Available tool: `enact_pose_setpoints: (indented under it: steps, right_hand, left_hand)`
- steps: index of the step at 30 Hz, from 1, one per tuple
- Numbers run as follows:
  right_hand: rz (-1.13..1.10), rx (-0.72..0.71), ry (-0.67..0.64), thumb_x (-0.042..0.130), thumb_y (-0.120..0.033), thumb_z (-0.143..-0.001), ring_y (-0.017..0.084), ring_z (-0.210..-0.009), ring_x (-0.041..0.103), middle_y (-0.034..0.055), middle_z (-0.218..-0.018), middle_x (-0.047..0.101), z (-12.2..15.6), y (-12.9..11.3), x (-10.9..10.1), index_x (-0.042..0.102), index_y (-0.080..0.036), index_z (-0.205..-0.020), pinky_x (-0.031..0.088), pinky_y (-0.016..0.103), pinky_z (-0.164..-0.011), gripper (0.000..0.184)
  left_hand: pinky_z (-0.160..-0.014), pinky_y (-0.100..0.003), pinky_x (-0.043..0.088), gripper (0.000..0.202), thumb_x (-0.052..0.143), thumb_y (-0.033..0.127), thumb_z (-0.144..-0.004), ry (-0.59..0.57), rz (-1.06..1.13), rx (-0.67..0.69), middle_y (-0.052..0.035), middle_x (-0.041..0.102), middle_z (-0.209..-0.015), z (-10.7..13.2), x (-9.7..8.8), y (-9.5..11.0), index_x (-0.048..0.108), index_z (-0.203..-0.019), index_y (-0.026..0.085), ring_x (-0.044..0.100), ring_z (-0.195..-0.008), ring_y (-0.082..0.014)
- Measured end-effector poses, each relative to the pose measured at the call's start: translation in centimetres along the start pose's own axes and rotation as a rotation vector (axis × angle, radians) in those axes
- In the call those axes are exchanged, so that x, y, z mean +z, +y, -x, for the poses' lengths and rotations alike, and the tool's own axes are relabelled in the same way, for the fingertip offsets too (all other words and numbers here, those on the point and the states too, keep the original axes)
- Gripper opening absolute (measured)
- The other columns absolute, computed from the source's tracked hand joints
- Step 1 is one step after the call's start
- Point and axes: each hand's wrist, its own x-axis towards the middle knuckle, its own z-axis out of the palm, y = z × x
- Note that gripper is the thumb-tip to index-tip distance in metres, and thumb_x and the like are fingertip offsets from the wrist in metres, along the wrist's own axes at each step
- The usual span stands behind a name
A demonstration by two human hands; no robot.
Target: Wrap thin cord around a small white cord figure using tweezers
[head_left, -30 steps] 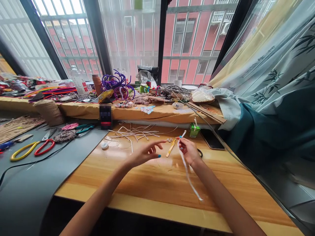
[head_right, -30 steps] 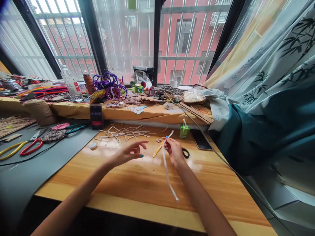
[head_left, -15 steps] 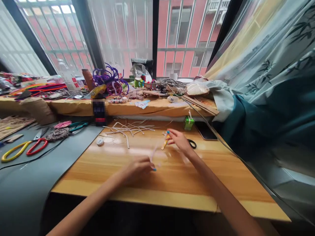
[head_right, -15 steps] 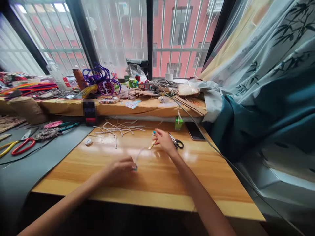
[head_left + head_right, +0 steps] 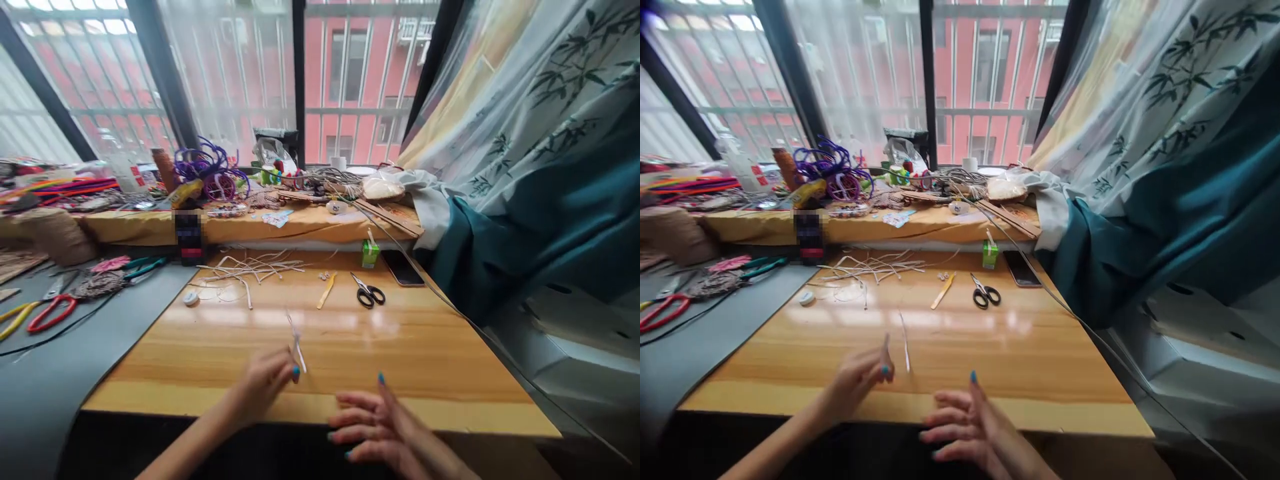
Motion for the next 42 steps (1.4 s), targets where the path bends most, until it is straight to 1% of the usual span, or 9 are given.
enact_pose_setpoints:
  steps: [3, 6, 9, 13, 16, 20, 29, 36, 42]
  right_hand:
    - [-0.052, 0.016, -0.162, 0.057, -0.052, -0.067, 0.018, -0.082, 0.062, 0.0117, -0.090, 0.066, -3.6, -0.6, 4.0, 0.061, -0.012, -0.090, 0.046, 0.029, -0.077, 0.046]
    - [0.011, -0.020, -0.158, 0.065, -0.034, -0.065, 0.015, -0.071, 0.062, 0.0091, -0.080, 0.066, -7.5, -2.2, 6.3, 0.060, -0.012, -0.078, 0.046, 0.027, -0.071, 0.026]
    - [0.068, -0.126, -0.085, 0.066, -0.022, -0.063, 0.010, -0.056, 0.058, 0.0019, -0.063, 0.063, -11.3, -3.5, 6.9, 0.060, -0.013, -0.081, 0.045, 0.021, -0.059, 0.021]
    - [0.043, -0.263, -0.074, 0.063, -0.026, -0.066, 0.008, -0.052, 0.054, -0.0006, -0.060, 0.059, -14.2, -4.0, 7.4, 0.059, -0.014, -0.077, 0.042, 0.020, -0.054, 0.017]
    - [0.015, -0.312, -0.047, 0.058, -0.036, -0.070, 0.010, -0.057, 0.056, 0.0016, -0.064, 0.060, -15.1, -3.8, 7.9, 0.059, -0.015, -0.077, 0.043, 0.023, -0.060, 0.022]
    - [0.136, -0.504, -0.012, 0.058, -0.042, -0.069, 0.009, -0.056, 0.054, -0.0004, -0.064, 0.059, -15.9, -3.7, 8.0, 0.060, -0.016, -0.079, 0.043, 0.023, -0.060, 0.028]
    - [0.252, -0.576, -0.008, 0.056, -0.042, -0.069, 0.011, -0.051, 0.055, -0.0030, -0.062, 0.060, -16.6, -4.5, 7.0, 0.051, -0.020, -0.087, 0.042, 0.024, -0.054, 0.029]
    - [0.287, -0.537, -0.071, 0.048, -0.042, -0.073, 0.010, -0.030, 0.040, -0.0105, -0.035, 0.038, -16.6, -3.8, 7.4, 0.048, -0.021, -0.090, 0.030, 0.021, -0.036, 0.027]
    - [0.307, -0.562, -0.033, 0.051, -0.038, -0.073, 0.006, -0.035, 0.034, -0.0077, -0.044, 0.046, -16.9, -3.9, 7.1, 0.056, -0.018, -0.086, 0.029, 0.020, -0.040, 0.024]
  left_hand:
    - [-0.050, -0.021, 0.037, 0.049, 0.023, 0.037, -0.088, -0.058, 0.082, 0.073, -0.0054, 0.054, -0.055, 0.4, 0.0, 2.1, 0.052, -0.056, 0.015, 0.049, -0.052, -0.0108]
    - [-0.058, -0.023, 0.039, 0.056, 0.020, 0.046, -0.087, -0.187, 0.324, -0.054, -0.0056, 0.052, -0.057, 0.1, -0.9, 2.6, 0.052, -0.053, 0.015, 0.050, -0.059, -0.0125]
    - [-0.051, -0.022, 0.034, 0.057, 0.027, 0.052, -0.083, -0.249, 0.536, -0.250, -0.0007, 0.041, -0.049, -0.8, -1.8, 0.9, 0.052, -0.050, 0.013, 0.041, -0.050, -0.0091]
    - [-0.044, -0.019, 0.029, 0.048, 0.043, 0.054, -0.076, 0.045, 0.602, -0.478, 0.0006, 0.041, -0.059, -1.8, -2.0, -2.9, 0.054, -0.057, 0.011, 0.036, -0.048, -0.0054]
    - [-0.036, -0.017, 0.024, 0.040, 0.051, 0.052, -0.070, 0.140, 0.696, -0.648, 0.0036, 0.043, -0.057, -2.3, -1.9, -5.2, 0.053, -0.075, 0.012, 0.033, -0.039, -0.0027]
    - [-0.034, -0.016, 0.031, 0.042, 0.054, 0.047, -0.069, 0.208, 0.798, -0.692, 0.0038, 0.051, -0.060, -2.7, -1.9, -6.4, 0.048, -0.092, 0.013, 0.040, -0.035, -0.0034]
    - [-0.029, -0.016, 0.031, 0.040, 0.047, 0.051, -0.071, 0.140, 0.811, -0.757, 0.0046, 0.054, -0.048, -4.4, -0.6, -5.9, 0.041, -0.088, 0.015, 0.044, -0.028, -0.0070]
    - [-0.029, -0.014, 0.029, 0.032, 0.043, 0.048, -0.076, 0.141, 0.785, -0.704, 0.0055, 0.055, -0.049, -4.2, 0.7, -6.2, 0.034, -0.079, 0.018, 0.043, -0.028, -0.0061]
    - [-0.026, -0.012, 0.026, 0.033, 0.039, 0.052, -0.076, 0.128, 0.713, -0.740, 0.0058, 0.054, -0.047, -4.0, 1.2, -6.8, 0.031, -0.077, 0.019, 0.042, -0.025, -0.0062]
